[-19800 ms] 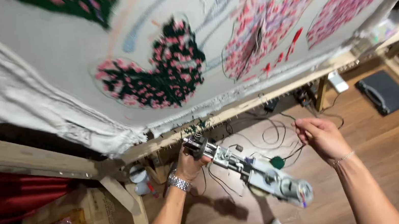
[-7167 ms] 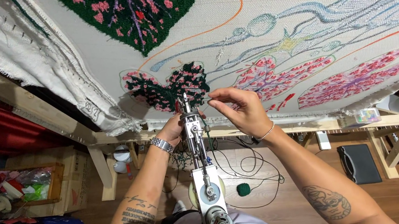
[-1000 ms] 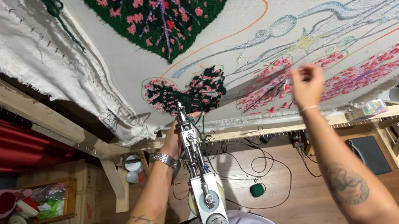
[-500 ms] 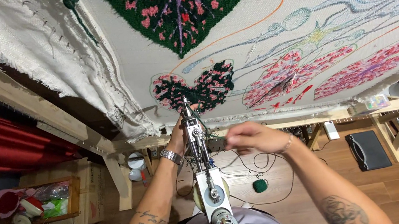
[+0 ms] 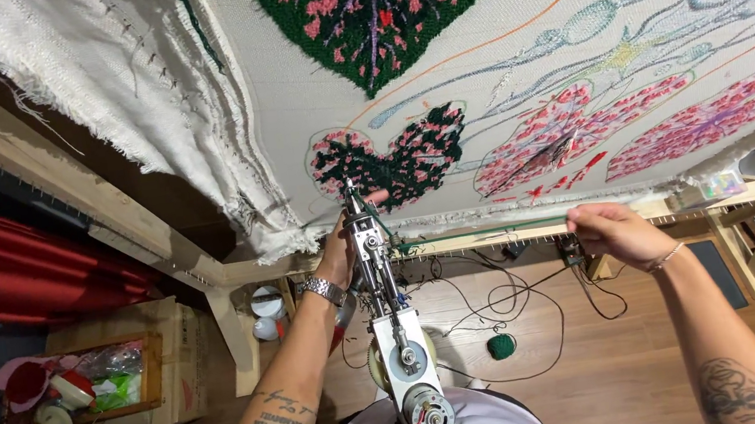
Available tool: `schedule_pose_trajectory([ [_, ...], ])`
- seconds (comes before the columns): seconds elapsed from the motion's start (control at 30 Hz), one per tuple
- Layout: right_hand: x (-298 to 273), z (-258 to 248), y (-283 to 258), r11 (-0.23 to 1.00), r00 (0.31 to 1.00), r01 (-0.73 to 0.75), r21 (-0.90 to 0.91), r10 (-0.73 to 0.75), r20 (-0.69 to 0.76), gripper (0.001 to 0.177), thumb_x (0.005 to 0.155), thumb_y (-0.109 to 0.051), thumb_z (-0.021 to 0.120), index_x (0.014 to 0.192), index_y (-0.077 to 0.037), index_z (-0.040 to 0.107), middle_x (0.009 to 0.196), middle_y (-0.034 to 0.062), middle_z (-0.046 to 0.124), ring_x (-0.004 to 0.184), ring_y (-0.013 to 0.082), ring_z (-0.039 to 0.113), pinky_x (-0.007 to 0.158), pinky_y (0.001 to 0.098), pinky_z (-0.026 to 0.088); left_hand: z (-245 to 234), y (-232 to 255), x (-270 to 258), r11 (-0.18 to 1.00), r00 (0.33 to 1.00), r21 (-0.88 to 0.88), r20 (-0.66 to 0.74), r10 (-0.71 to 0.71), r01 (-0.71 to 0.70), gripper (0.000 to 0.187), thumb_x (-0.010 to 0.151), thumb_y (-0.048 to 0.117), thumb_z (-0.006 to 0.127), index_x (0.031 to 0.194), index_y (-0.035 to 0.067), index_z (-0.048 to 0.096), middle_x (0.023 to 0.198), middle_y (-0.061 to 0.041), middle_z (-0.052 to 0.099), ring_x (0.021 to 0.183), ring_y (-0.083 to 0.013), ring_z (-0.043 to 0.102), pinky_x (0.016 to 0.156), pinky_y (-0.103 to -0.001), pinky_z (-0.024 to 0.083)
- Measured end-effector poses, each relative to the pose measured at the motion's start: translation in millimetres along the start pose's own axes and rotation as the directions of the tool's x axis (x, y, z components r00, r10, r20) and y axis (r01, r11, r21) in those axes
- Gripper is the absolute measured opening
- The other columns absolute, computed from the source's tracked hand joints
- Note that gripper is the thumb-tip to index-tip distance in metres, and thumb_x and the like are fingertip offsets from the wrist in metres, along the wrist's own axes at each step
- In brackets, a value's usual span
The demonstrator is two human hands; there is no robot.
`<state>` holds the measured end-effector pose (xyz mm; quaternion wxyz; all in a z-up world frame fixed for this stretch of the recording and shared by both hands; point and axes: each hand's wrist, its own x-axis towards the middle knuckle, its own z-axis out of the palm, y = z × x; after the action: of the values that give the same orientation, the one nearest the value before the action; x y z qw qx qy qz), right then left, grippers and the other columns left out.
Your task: Creating a rug by using a tufting gun to punch yarn into a stretched canvas frame.
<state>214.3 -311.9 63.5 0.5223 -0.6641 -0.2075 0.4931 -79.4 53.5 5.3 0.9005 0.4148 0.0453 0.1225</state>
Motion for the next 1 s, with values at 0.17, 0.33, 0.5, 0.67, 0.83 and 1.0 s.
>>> schedule_pose_trajectory([
  [0.17, -9.2, -34.4, 20.8, 0.998, 0.988, -0.013, 0.064, 0.023, -0.152, 0.028, 0.103, -0.028, 0.057, 0.085, -0.007, 0.063, 0.064, -0.0067, 0.038, 0.054, 0.0075, 0.03, 0.048, 0.025, 0.023, -32.6, -21.0, 4.3, 0.988, 0.977, 0.113, -0.193, -0.086, 0.109, 0.051, 0.109, 0.046, 0.036, 0.11, 0.004, 0.066, 0.078, -0.001, 0.069, 0.061, -0.0077, 0.062, 0.056, -0.024, 0.054],
  [0.33, -20.9, -54.9, 32.9, 0.995, 0.967, -0.025, 0.101, 0.05, -0.25, 0.028, 0.105, -0.028, 0.058, 0.087, -0.007, 0.062, 0.064, -0.0086, 0.036, 0.054, 0.0063, 0.028, 0.048, 0.0251, 0.023, -47.3, -32.0, 10.4, 0.977, 0.899, 0.081, -0.414, -0.145, 0.195, 0.041, 0.108, 0.048, 0.041, 0.101, 0.016, 0.066, 0.078, 0.004, 0.067, 0.064, -0.0084, 0.063, 0.057, -0.026, 0.053],
  [0.5, -35.9, -50.8, 26.2, 0.988, 0.878, -0.047, 0.146, 0.111, -0.465, 0.023, 0.103, -0.023, 0.052, 0.093, -0.006, 0.063, 0.074, -0.0046, 0.057, 0.062, 0.0068, 0.048, 0.055, 0.0233, 0.038, -55.5, -37.8, 18.5, 0.933, 0.894, 0.251, -0.429, -0.132, 0.258, 0.049, 0.106, 0.056, 0.04, 0.094, 0.018, 0.067, 0.075, 0.005, 0.064, 0.063, -0.0065, 0.061, 0.06, -0.024, 0.052],
  [0.67, -43.1, -64.5, 31.5, 0.993, 0.897, -0.046, 0.105, 0.087, -0.433, 0.027, 0.107, -0.025, 0.055, 0.092, -0.004, 0.064, 0.068, -0.0082, 0.038, 0.057, 0.0057, 0.03, 0.051, 0.0242, 0.026, -44.4, -30.0, 18.9, 0.942, 0.895, 0.214, -0.419, -0.15, 0.258, 0.048, 0.103, 0.057, 0.04, 0.092, 0.019, 0.067, 0.075, 0.005, 0.064, 0.063, -0.0061, 0.06, 0.06, -0.024, 0.051],
  [0.83, -43.2, -58.6, 22.0, 0.992, 0.9, -0.047, 0.114, 0.092, -0.425, 0.028, 0.107, -0.025, 0.054, 0.091, -0.004, 0.064, 0.067, -0.0084, 0.036, 0.056, 0.006, 0.029, 0.05, 0.0248, 0.026, -51.2, -35.1, 23.1, 0.936, 0.904, 0.251, -0.408, -0.129, 0.248, 0.049, 0.104, 0.057, 0.039, 0.089, 0.019, 0.066, 0.074, 0.005, 0.064, 0.063, -0.0069, 0.06, 0.061, -0.024, 0.052],
  [1.0, -36.4, -62.4, 19.3, 0.993, 0.9, -0.029, 0.112, 0.074, -0.43, 0.028, 0.107, -0.024, 0.053, 0.089, -0.005, 0.062, 0.068, -0.0066, 0.042, 0.058, 0.0066, 0.032, 0.052, 0.024, 0.027, -58.9, -40.5, 27.7, 0.947, 0.928, 0.274, -0.369, -0.06, 0.17, 0.04, 0.106, 0.051, 0.041, 0.098, 0.019, 0.065, 0.08, 0.006, 0.063, 0.068, -0.006, 0.061, 0.066, -0.023, 0.052],
])
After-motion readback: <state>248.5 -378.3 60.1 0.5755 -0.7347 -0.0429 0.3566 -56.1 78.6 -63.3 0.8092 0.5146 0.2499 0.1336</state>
